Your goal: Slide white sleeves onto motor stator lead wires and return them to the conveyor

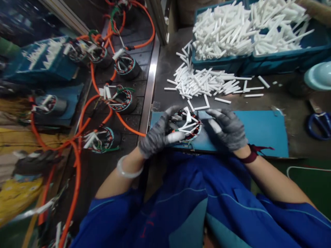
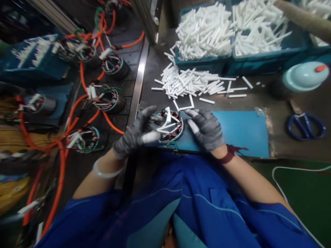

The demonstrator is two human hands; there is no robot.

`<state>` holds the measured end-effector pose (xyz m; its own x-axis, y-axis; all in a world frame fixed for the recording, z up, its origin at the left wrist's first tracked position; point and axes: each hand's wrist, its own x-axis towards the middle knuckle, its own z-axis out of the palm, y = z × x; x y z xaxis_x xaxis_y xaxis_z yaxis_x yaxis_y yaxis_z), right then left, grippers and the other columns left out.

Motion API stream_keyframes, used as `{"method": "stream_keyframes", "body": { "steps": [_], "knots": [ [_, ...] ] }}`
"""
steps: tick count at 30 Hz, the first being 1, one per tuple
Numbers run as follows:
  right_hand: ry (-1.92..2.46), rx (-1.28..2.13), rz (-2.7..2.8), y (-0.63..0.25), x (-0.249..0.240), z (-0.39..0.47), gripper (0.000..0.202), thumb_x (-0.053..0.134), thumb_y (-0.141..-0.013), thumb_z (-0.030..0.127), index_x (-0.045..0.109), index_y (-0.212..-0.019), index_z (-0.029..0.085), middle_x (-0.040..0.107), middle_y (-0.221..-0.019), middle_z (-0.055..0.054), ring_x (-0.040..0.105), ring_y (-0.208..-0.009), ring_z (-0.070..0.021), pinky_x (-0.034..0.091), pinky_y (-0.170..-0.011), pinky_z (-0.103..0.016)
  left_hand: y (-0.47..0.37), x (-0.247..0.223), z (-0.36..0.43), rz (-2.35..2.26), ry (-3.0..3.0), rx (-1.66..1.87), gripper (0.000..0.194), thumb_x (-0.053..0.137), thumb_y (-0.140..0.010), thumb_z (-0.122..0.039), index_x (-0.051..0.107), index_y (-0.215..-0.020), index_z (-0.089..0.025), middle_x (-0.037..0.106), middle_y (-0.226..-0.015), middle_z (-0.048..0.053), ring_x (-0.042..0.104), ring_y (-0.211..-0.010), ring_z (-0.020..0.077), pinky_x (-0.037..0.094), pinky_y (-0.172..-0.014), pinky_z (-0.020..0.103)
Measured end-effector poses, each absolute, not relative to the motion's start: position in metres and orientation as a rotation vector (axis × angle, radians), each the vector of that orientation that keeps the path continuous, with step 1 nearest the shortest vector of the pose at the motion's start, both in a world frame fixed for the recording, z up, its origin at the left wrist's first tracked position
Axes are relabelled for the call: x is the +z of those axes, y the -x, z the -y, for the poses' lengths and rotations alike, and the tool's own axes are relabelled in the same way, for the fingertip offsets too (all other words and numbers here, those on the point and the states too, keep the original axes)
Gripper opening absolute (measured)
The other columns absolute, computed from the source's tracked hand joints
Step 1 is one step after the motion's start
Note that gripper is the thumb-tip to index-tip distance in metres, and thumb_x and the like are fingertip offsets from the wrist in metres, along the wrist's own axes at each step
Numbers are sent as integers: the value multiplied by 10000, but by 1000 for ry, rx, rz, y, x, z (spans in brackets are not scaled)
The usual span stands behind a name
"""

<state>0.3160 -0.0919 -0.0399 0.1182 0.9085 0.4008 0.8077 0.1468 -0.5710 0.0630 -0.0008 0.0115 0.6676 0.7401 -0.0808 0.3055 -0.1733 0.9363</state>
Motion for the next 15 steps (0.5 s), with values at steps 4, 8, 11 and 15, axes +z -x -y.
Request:
{"method": "stream_keyframes", "body": {
  "steps": [4, 8, 11, 15],
  "knots": [
    [1555, 656, 1456, -290, -27, 125, 320, 578, -983, 441, 744, -1174, 246, 783, -1084, -56, 733, -991, -227, 582, -896, -361, -34, -1, 22, -931, -2187, 604, 575, 774, -863, -425, 588, -1352, -189, 684, -1287, 117, 679, -1139, 243, 565, -1004, 403],
    [1338, 1320, 1331, -274, -14, 119, 361, 550, -988, 503, 743, -1135, 235, 787, -993, -24, 720, -868, -172, 563, -793, -297, -34, -11, 30, -897, -2514, 606, 382, 669, -953, -407, 654, -1264, -185, 752, -1169, 106, 711, -1092, 242, 590, -954, 390],
    [1316, 1501, 1346, -277, -13, 109, 422, 530, -981, 543, 736, -868, 192, 679, -684, 11, 586, -607, -111, 473, -609, -248, -47, -12, 41, -859, -2743, 650, 376, 620, -989, -365, 629, -1303, -158, 757, -1182, 132, 737, -1064, 242, 610, -915, 357],
    [1545, 1308, 1559, -294, -22, 109, 458, 572, -932, 522, 627, -645, 170, 535, -561, 29, 454, -545, -84, 353, -544, -238, -66, -13, 62, -878, -2931, 610, 527, 628, -983, -390, 543, -1408, -92, 712, -1273, 203, 729, -1118, 280, 624, -889, 340]
  ]
}}
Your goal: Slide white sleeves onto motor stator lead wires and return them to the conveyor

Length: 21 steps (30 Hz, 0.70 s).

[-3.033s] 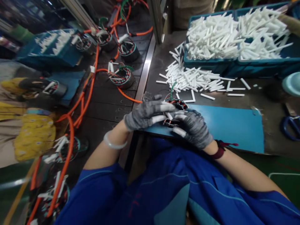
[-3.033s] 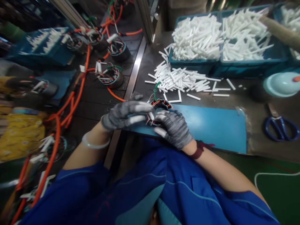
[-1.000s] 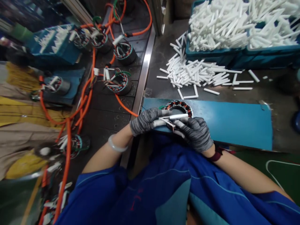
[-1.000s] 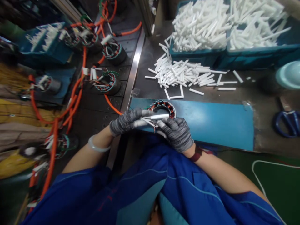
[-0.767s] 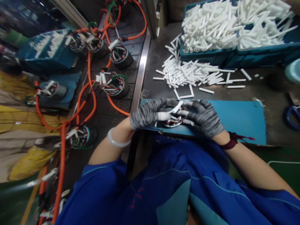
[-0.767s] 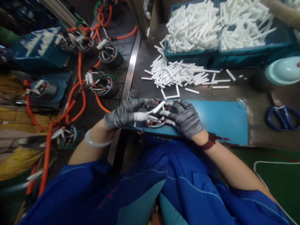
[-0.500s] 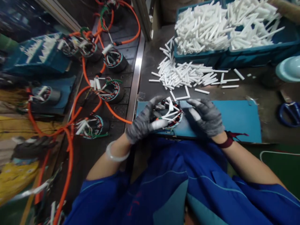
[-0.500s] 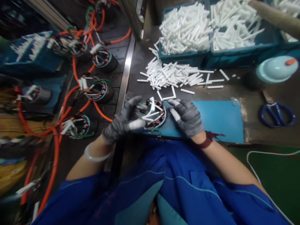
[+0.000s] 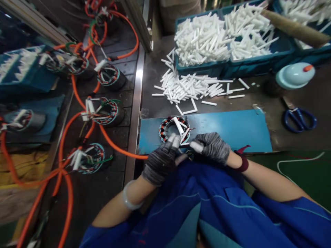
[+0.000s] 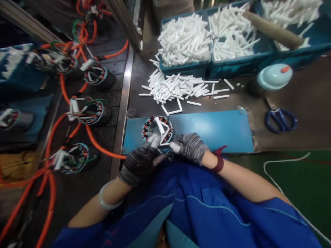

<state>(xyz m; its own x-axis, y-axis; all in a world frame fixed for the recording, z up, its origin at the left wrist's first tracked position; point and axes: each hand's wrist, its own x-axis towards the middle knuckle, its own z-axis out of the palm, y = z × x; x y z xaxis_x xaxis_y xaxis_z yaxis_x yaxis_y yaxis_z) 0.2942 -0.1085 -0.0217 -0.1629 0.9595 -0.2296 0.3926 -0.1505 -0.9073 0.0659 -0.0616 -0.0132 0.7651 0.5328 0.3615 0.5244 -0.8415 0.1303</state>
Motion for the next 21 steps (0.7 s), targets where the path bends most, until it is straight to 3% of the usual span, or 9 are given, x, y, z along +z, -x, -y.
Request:
{"method": "stream_keyframes", "body": {
  "steps": [2, 4, 7, 9, 11, 13, 16, 19, 21],
  "knots": [
    [1539, 1364, 1623, -308, -23, 109, 450, 588, -919, 544, 664, -680, 170, 561, -573, 26, 480, -559, -94, 372, -554, -238, -67, -16, 66, -867, -2895, 588, 576, 598, -999, -387, 472, -1478, -91, 696, -1304, 206, 711, -1166, 283, 622, -928, 350],
    [1492, 1411, 1625, -329, -20, 106, 429, 600, -917, 580, 751, -846, 185, 681, -698, 0, 598, -661, -135, 456, -628, -257, -62, -19, 64, -812, -2805, 605, 569, 547, -1023, -334, 406, -1529, -116, 673, -1352, 190, 670, -1247, 269, 599, -1010, 370],
    [1838, 905, 1527, -378, -10, 92, 411, 613, -943, 543, 760, -1158, 225, 772, -1055, -68, 692, -964, -220, 517, -855, -346, -48, -25, 55, -766, -2698, 684, 529, 542, -1021, -264, 417, -1529, -186, 675, -1360, 146, 660, -1267, 242, 590, -1044, 377],
    [2335, 410, 1410, -416, -7, 76, 407, 661, -936, 467, 739, -1242, 211, 743, -1186, -126, 663, -1089, -271, 486, -956, -424, -43, -29, 51, -775, -2705, 770, 471, 590, -1003, -254, 502, -1464, -215, 731, -1259, 114, 725, -1149, 217, 624, -967, 328],
    [2488, 326, 1420, -449, -8, 58, 401, 719, -904, 330, 738, -1243, 116, 698, -1243, -226, 619, -1172, -343, 450, -985, -496, -45, -31, 48, -795, -2754, 827, 403, 630, -985, -250, 583, -1384, -218, 771, -1163, 89, 763, -1036, 198, 637, -898, 276],
    [2568, 298, 1537, -467, -13, 47, 356, 706, -911, 276, 754, -1193, 64, 686, -1223, -269, 605, -1186, -368, 444, -971, -510, -52, -31, 47, -841, -2791, 797, 356, 639, -979, -242, 635, -1333, -208, 781, -1147, 83, 769, -1015, 196, 632, -895, 260],
    [2451, 289, 1541, -458, -19, 49, 277, 728, -883, 269, 770, -1060, 60, 723, -1091, -246, 649, -1084, -340, 474, -935, -492, -60, -31, 46, -894, -2791, 666, 326, 624, -986, -247, 672, -1306, -206, 777, -1172, 81, 763, -1038, 200, 625, -922, 267],
    [1938, 673, 1349, -417, -23, 73, 300, 770, -827, 314, 720, -1072, 150, 761, -966, -130, 701, -857, -245, 558, -812, -405, -62, -29, 46, -908, -2765, 619, 310, 612, -993, -256, 686, -1290, -205, 779, -1165, 79, 762, -1040, 194, 627, -923, 268],
    [1595, 900, 1323, -387, -24, 88, 355, 755, -833, 370, 706, -1145, 208, 776, -1031, -85, 725, -865, -228, 588, -799, -379, -61, -27, 47, -900, -2760, 638, 296, 597, -1002, -258, 690, -1274, -184, 781, -1155, 83, 763, -1033, 186, 624, -922, 257]
  ]
}}
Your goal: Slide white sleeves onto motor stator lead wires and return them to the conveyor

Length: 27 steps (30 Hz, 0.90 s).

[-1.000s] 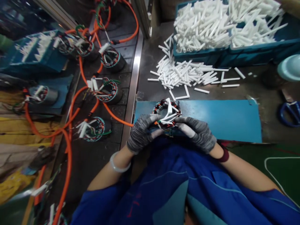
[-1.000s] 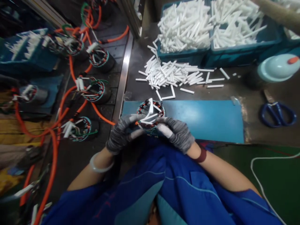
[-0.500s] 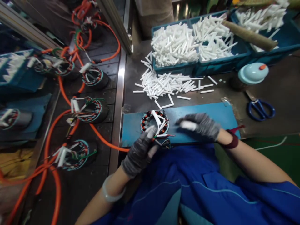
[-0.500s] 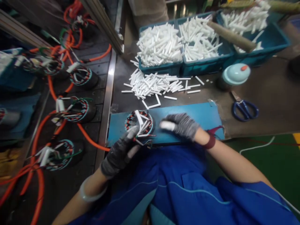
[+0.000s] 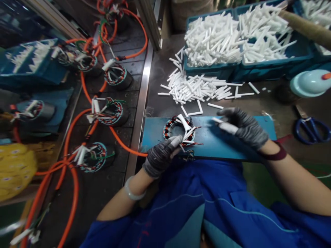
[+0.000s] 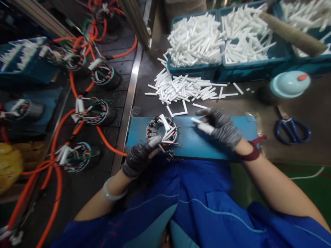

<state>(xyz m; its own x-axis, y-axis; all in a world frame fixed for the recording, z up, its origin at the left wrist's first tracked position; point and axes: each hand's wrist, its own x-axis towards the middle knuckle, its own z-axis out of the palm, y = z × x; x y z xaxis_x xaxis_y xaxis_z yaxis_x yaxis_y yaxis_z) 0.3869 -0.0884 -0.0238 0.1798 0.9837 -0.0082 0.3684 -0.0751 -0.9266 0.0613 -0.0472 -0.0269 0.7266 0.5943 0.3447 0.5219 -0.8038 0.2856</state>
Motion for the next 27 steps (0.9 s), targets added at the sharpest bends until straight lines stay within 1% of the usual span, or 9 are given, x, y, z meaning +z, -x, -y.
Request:
{"method": "stream_keyframes", "body": {
  "steps": [3, 6, 9, 13, 15, 18, 20, 24, 27],
  "knots": [
    [1468, 889, 1405, -356, -23, 95, 257, 682, -899, 348, 752, -1112, 223, 792, -1056, -65, 745, -924, -215, 592, -834, -351, -62, -22, 48, -882, -2790, 681, 275, 552, -1028, -271, 695, -1236, -162, 787, -1136, 77, 766, -1011, 166, 619, -909, 225],
    [1393, 764, 1582, -350, -19, 85, 231, 646, -931, 306, 766, -1104, 209, 796, -1017, -63, 742, -893, -198, 583, -810, -323, -63, -20, 48, -892, -2824, 707, 273, 532, -1040, -284, 699, -1215, -158, 792, -1111, 77, 769, -999, 158, 616, -900, 209],
    [1284, 579, 1936, -351, -9, 72, 249, 583, -976, 312, 770, -1122, 233, 777, -1045, -72, 711, -917, -200, 547, -820, -332, -63, -23, 49, -876, -2804, 755, 266, 563, -1024, -261, 698, -1225, -152, 791, -1116, 83, 767, -1011, 166, 615, -920, 218],
    [1399, 380, 2340, -345, 0, 60, 336, 471, -1029, 318, 742, -1199, 214, 742, -1000, -121, 633, -881, -224, 468, -791, -359, -60, -29, 51, -881, -2784, 661, 301, 581, -1006, -216, 687, -1288, -216, 761, -1221, 67, 754, -1067, 186, 628, -922, 253],
    [1449, 563, 2356, -343, -3, 54, 399, 430, -1042, 405, 744, -1119, 171, 721, -952, -125, 604, -829, -210, 447, -765, -344, -59, -30, 50, -926, -2770, 547, 330, 581, -1005, -224, 677, -1319, -251, 744, -1264, 60, 748, -1089, 194, 635, -904, 259],
    [1416, 1168, 2126, -344, -14, 46, 593, 342, -1022, 612, 701, -894, 157, 649, -743, -57, 531, -653, -154, 432, -666, -301, -61, -27, 48, -967, -2767, 385, 355, 572, -1010, -249, 661, -1354, -270, 744, -1265, 59, 739, -1112, 198, 630, -895, 255],
    [1391, 1422, 1938, -347, -20, 44, 667, 308, -986, 708, 664, -816, 171, 568, -627, -14, 476, -577, -134, 414, -604, -282, -62, -24, 46, -961, -2797, 330, 355, 564, -1016, -268, 663, -1357, -263, 751, -1250, 70, 751, -1077, 198, 630, -846, 240],
    [1416, 1339, 1904, -345, -17, 43, 608, 511, -882, 765, 695, -860, 186, 652, -731, -40, 552, -666, -153, 417, -624, -274, -62, -22, 44, -948, -2820, 324, 365, 577, -1011, -299, 658, -1367, -283, 754, -1243, 64, 763, -1023, 198, 622, -735, 222],
    [1536, 1512, 1880, -333, -15, 40, 650, 480, -888, 778, 642, -669, 188, 607, -607, -37, 505, -552, -131, 401, -575, -281, -61, -22, 44, -928, -2832, 341, 397, 577, -1009, -285, 624, -1404, -291, 754, -1243, 58, 760, -1023, 191, 617, -713, 217]
  ]
}}
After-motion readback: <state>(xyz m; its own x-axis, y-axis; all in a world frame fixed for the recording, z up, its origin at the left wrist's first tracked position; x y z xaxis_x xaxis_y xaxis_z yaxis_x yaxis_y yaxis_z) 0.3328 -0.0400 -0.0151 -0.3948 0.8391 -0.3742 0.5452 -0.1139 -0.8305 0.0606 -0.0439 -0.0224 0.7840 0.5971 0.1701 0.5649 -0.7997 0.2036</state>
